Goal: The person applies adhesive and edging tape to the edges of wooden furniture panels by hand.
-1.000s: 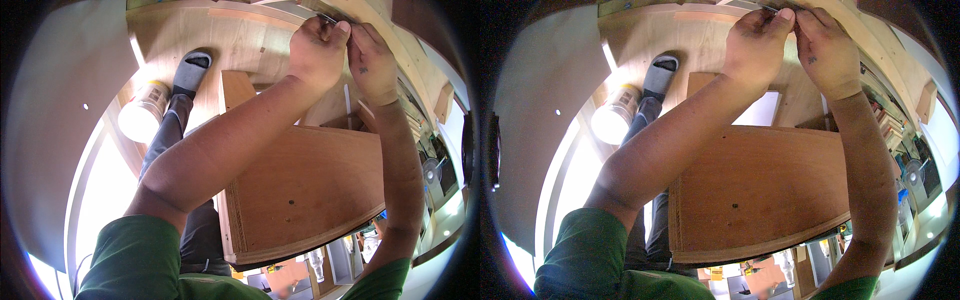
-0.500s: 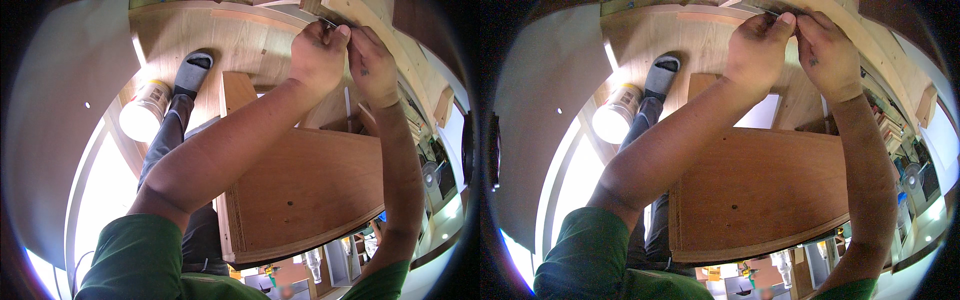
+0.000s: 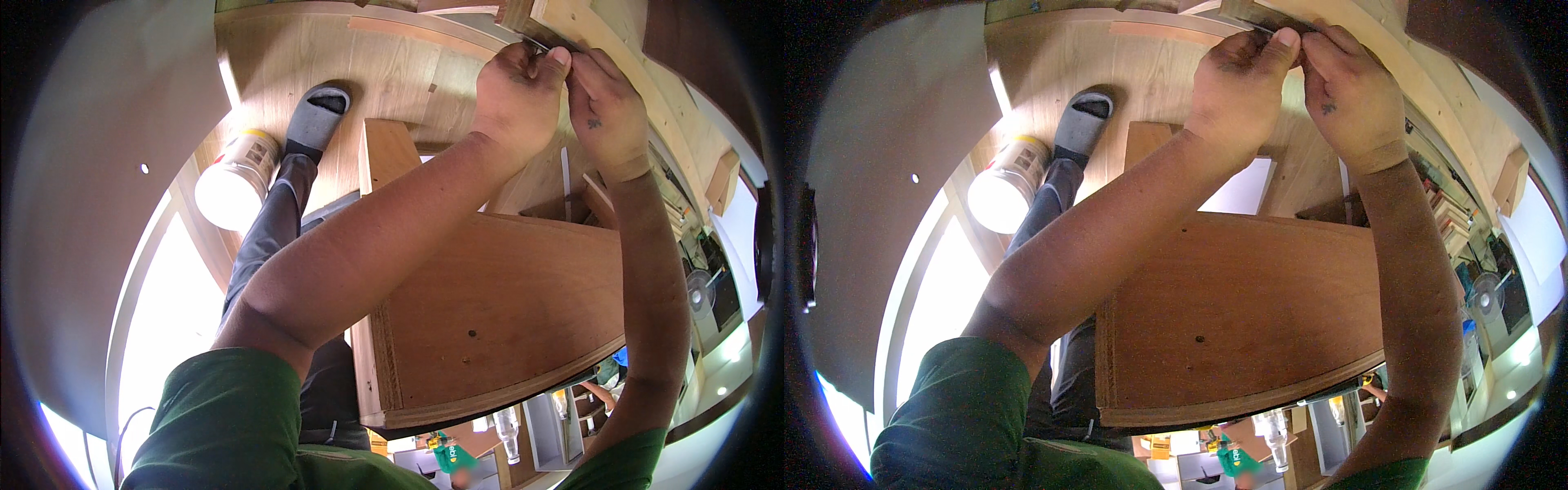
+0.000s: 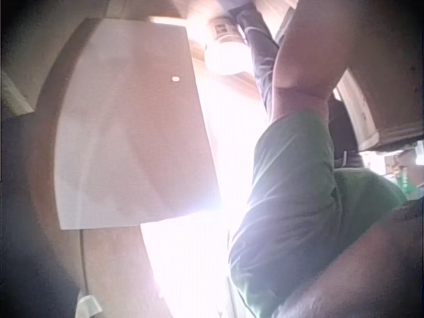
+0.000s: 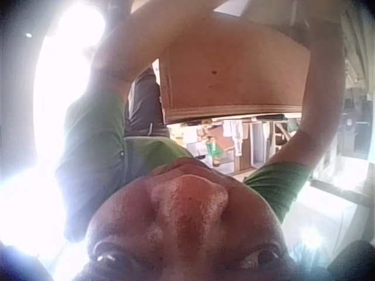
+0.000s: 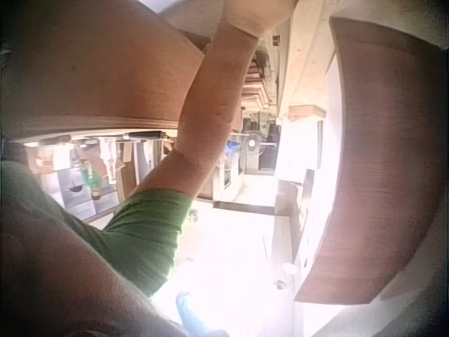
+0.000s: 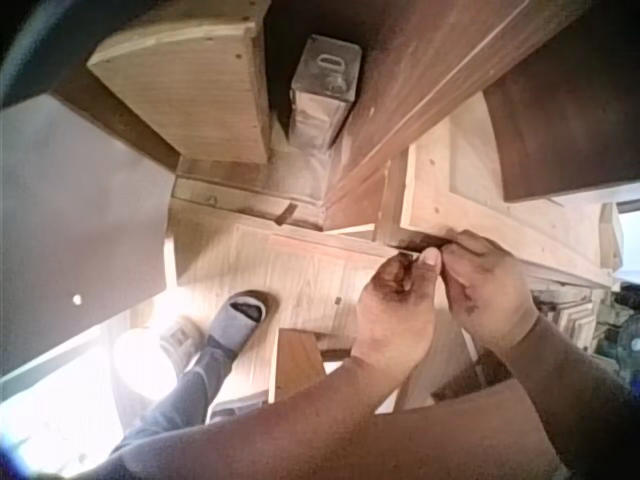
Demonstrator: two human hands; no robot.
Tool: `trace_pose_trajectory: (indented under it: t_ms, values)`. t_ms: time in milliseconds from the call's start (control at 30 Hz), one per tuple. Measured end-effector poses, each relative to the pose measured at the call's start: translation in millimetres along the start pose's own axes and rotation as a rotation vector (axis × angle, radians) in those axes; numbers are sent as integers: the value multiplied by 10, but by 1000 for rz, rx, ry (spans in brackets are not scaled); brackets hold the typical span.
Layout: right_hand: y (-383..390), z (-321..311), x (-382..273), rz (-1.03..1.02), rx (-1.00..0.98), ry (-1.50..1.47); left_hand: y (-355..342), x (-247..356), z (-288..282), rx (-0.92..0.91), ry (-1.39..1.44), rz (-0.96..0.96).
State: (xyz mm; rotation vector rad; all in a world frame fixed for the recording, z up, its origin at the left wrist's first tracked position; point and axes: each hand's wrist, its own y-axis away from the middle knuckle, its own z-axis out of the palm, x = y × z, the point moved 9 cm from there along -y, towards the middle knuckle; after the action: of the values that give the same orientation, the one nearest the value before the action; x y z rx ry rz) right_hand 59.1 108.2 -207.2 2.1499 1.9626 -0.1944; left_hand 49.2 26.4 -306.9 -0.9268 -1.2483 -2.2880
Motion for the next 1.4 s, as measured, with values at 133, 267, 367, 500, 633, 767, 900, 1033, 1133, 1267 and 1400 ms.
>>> trace_pose_trajectory:
  t_ms: [133,267,367,500,633,767,900,1033,1133,1267,1400]
  values:
    - [9,17,-1,-2,7,20,-10,-7,-33,15,-31,5]
    - [103,48,62,53,18,-36,64,70,-25,26,-120,5]
    - [97,36,58,51,38,-48,69,89,-53,38,-122,12]
    - [92,61,50,52,35,-48,52,90,-65,17,-174,38]
    - [106,57,32,43,47,-74,33,29,-30,7,-57,34]
    - [88,37,30,44,58,-77,19,21,-31,10,-63,29]
    - [66,39,14,34,69,-78,19,-6,-32,7,-6,24]
    - [63,78,45,76,34,-71,4,3,-23,-8,32,41]
    - [41,66,23,69,37,-83,10,15,-35,-11,53,58]
    - [30,59,19,68,34,-77,13,20,-18,-28,61,47]
    - [29,52,12,64,40,-59,23,34,-11,-32,127,52]
